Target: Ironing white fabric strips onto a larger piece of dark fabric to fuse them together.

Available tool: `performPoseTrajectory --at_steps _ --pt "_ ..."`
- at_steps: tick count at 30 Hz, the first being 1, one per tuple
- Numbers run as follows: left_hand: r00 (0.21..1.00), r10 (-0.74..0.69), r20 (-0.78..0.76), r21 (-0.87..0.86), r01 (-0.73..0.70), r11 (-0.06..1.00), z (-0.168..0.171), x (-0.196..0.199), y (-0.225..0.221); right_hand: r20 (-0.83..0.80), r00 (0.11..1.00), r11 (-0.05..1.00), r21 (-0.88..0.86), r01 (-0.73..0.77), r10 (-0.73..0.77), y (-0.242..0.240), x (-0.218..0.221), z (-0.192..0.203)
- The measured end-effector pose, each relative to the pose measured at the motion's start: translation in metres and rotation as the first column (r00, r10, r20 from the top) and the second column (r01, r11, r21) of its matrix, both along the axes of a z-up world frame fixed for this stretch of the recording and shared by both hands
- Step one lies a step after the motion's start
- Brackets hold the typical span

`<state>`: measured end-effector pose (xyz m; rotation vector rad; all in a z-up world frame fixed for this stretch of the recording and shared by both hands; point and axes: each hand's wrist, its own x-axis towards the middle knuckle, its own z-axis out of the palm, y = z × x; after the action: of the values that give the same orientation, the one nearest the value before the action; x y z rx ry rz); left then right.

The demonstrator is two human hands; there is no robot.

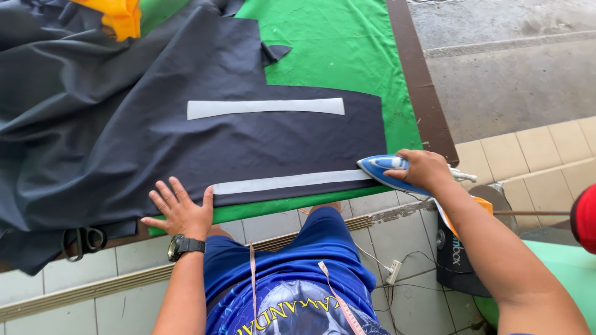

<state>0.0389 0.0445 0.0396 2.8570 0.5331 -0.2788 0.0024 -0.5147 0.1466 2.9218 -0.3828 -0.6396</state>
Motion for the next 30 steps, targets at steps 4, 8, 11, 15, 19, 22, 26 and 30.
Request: performPoseTrajectory --at_steps 4,8,11,15,19,22,26,30 --pt "1.0 -0.019 0.016 0.0 0.019 1.0 -0.004 0.0 0.002 0.037 0.998 0.998 0.013 -0.054 0.054 0.028 0.001 -0.002" --pt "0.999 -0.021 0.047 -0.017 0.022 1.0 -0.006 0.001 0.003 0.134 0.978 0.982 0.075 -0.173 0.162 0.061 0.006 -0.013" --pt "0.999 -0.018 0.034 -0.032 0.019 0.999 -0.004 0.002 0.003 0.209 0.947 0.959 0.09 -0.268 0.245 0.095 0.014 -0.019" --pt "1.0 -0.011 0.017 -0.046 0.012 0.999 -0.003 0.001 0.004 0.264 0.916 0.931 0.128 -0.343 0.302 0.141 0.026 -0.029" --pt "1.0 -0.002 0.0 -0.051 0.002 0.999 -0.002 0.002 0.004 0.3 0.897 0.91 0.16 -0.382 0.324 0.182 0.031 -0.029" --pt "1.0 -0.004 0.024 -0.066 0.005 0.998 -0.002 0.001 0.002 0.288 0.892 0.877 0.237 -0.419 0.348 0.215 0.035 -0.009" --pt "0.998 -0.011 0.055 -0.039 0.013 0.999 -0.002 0.0 0.002 0.288 0.874 0.845 0.263 -0.465 0.392 0.248 0.041 -0.005" --pt "0.992 -0.024 0.122 -0.014 0.026 1.0 -0.007 -0.002 0.005 0.263 0.879 0.83 0.304 -0.467 0.398 0.277 0.047 0.001"
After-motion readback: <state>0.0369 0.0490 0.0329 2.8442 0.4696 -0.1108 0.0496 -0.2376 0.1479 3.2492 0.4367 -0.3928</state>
